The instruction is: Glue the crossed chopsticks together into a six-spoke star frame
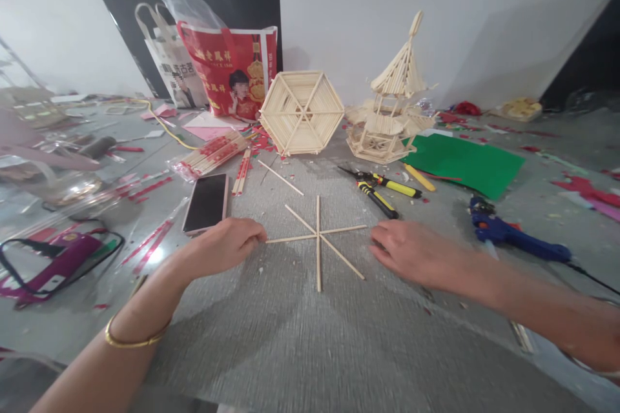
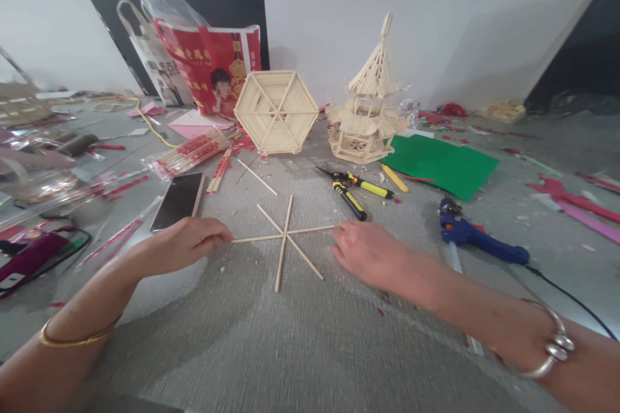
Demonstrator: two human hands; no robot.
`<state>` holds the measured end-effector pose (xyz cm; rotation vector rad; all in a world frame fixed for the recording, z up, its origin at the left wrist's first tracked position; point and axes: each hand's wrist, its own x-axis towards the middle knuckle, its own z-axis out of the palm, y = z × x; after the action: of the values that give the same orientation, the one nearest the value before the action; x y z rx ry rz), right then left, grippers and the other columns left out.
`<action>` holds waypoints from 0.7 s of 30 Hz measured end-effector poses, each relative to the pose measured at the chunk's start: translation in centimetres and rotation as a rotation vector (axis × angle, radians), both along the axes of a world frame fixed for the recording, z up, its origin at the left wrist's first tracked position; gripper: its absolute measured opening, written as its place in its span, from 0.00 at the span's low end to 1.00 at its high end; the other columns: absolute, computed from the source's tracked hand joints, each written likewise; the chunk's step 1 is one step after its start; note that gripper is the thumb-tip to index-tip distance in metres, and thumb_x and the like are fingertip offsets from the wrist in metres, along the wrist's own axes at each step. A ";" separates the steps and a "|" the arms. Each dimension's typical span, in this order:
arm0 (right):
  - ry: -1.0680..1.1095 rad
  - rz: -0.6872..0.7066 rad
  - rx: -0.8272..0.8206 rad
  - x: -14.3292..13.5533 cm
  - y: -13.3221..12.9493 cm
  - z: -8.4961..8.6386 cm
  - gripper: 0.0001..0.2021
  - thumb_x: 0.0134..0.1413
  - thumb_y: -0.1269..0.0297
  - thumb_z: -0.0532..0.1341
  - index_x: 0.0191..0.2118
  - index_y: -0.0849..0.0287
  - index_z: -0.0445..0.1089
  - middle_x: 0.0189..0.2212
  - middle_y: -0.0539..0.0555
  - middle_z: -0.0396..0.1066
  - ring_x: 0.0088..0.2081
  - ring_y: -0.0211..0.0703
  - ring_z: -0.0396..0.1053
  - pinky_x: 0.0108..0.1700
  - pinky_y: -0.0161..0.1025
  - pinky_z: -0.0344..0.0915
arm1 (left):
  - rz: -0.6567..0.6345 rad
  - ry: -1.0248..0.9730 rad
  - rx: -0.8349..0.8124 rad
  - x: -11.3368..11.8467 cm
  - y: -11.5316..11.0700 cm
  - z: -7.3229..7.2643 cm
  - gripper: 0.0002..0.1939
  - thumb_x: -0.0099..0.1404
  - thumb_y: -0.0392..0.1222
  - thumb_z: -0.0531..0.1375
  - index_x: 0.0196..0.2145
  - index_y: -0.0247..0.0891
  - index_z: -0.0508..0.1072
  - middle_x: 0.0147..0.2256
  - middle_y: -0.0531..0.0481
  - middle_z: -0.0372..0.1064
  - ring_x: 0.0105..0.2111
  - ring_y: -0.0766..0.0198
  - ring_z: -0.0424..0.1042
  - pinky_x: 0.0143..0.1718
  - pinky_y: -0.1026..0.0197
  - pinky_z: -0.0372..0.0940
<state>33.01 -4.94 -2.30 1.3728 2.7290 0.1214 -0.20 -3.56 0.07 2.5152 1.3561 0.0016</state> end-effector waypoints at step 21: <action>-0.063 -0.057 -0.067 -0.6 -0.1 0.6 0.10 0.63 0.69 0.53 0.36 0.64 0.71 0.34 0.57 0.73 0.37 0.47 0.72 0.38 0.40 0.63 | -0.004 -0.006 -0.021 0.0 0.0 -0.2 0.16 0.63 0.34 0.46 0.39 0.36 0.73 0.36 0.48 0.74 0.37 0.62 0.72 0.39 0.62 0.62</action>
<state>32.43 -4.99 -1.71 1.4025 2.6160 0.0674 -0.20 -3.58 -0.14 2.4985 1.3419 -0.0055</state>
